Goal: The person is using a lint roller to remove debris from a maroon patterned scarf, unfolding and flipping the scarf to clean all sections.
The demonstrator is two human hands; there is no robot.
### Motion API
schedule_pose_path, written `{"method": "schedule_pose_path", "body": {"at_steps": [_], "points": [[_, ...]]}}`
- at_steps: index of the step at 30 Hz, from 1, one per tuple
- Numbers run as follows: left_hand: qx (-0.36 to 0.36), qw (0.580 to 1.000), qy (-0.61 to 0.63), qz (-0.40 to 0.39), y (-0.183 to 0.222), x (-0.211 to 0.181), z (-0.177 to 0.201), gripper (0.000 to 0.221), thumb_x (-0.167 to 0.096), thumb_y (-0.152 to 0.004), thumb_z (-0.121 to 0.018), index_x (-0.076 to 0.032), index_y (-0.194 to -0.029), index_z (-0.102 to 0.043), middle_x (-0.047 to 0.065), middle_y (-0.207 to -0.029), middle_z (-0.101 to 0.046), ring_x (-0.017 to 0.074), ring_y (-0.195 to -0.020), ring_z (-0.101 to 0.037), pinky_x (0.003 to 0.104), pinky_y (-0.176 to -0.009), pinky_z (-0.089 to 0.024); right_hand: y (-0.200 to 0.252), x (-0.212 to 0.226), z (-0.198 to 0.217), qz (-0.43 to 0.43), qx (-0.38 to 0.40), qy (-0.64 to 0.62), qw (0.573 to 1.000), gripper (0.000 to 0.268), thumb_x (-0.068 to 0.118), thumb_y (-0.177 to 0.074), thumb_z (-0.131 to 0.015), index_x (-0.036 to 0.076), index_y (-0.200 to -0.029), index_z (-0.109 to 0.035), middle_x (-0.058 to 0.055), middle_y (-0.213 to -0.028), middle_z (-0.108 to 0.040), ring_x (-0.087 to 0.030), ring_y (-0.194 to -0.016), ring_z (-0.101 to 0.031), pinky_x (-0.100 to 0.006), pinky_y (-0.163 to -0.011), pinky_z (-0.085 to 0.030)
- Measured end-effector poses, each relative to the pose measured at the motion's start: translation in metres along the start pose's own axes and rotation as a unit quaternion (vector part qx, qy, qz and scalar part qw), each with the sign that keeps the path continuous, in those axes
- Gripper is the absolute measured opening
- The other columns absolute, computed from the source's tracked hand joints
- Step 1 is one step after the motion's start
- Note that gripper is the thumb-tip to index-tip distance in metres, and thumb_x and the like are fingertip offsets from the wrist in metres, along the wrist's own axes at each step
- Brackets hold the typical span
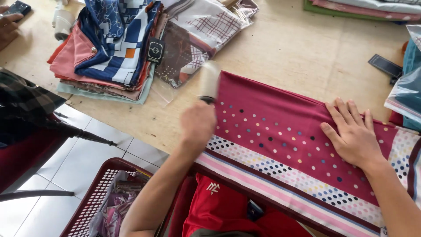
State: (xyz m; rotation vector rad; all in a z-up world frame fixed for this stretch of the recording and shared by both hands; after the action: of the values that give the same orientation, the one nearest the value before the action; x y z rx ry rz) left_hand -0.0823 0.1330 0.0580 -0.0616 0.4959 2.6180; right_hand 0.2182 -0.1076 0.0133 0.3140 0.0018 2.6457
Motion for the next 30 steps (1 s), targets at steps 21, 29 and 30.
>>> {"method": "schedule_pose_path", "body": {"at_steps": [21, 29, 30], "points": [[-0.11, 0.988, -0.107, -0.001, 0.089, 0.015, -0.025, 0.051, -0.044, -0.115, -0.038, -0.004, -0.097, -0.064, 0.011, -0.078, -0.068, 0.0192, -0.057, -0.066, 0.03, -0.044, -0.054, 0.001, 0.002, 0.003, 0.012, -0.009, -0.028, 1.0, 0.073, 0.062, -0.102, -0.02, 0.023, -0.163, -0.025, -0.005, -0.172, -0.018, -0.026, -0.159, -0.006, -0.055, -0.124, 0.003], [-0.1, 0.957, -0.068, -0.266, 0.147, -0.07, -0.096, 0.036, -0.037, -0.111, -0.049, -0.008, -0.093, -0.06, 0.007, -0.074, -0.061, 0.0206, -0.051, -0.064, 0.038, -0.029, -0.049, 0.004, 0.0, 0.004, 0.027, -0.02, -0.029, 0.999, 0.072, 0.06, -0.103, -0.021, 0.021, -0.162, -0.029, -0.007, -0.171, -0.022, -0.028, -0.159, -0.01, -0.053, -0.125, 0.002], [-0.097, 0.957, -0.068, -0.266, 0.142, -0.053, -0.093, 0.036, -0.037, -0.111, -0.049, -0.008, -0.093, -0.06, 0.007, -0.074, -0.061, 0.0206, -0.051, -0.064, 0.038, -0.029, -0.049, 0.003, 0.0, 0.004, 0.026, -0.018, -0.03, 0.999, 0.072, 0.06, -0.103, -0.021, 0.021, -0.162, -0.029, -0.007, -0.171, -0.022, -0.028, -0.159, -0.01, -0.053, -0.125, 0.002]]}}
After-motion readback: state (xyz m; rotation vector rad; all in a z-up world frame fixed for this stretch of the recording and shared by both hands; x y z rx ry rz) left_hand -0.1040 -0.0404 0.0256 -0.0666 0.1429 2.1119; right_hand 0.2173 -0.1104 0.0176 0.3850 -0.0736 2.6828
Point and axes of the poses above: each hand's wrist, its own y-axis away from the middle knuckle, its own z-axis out of the back of the hand, x = y × z, the point moved 2 cm from there along -y, towards the middle knuckle
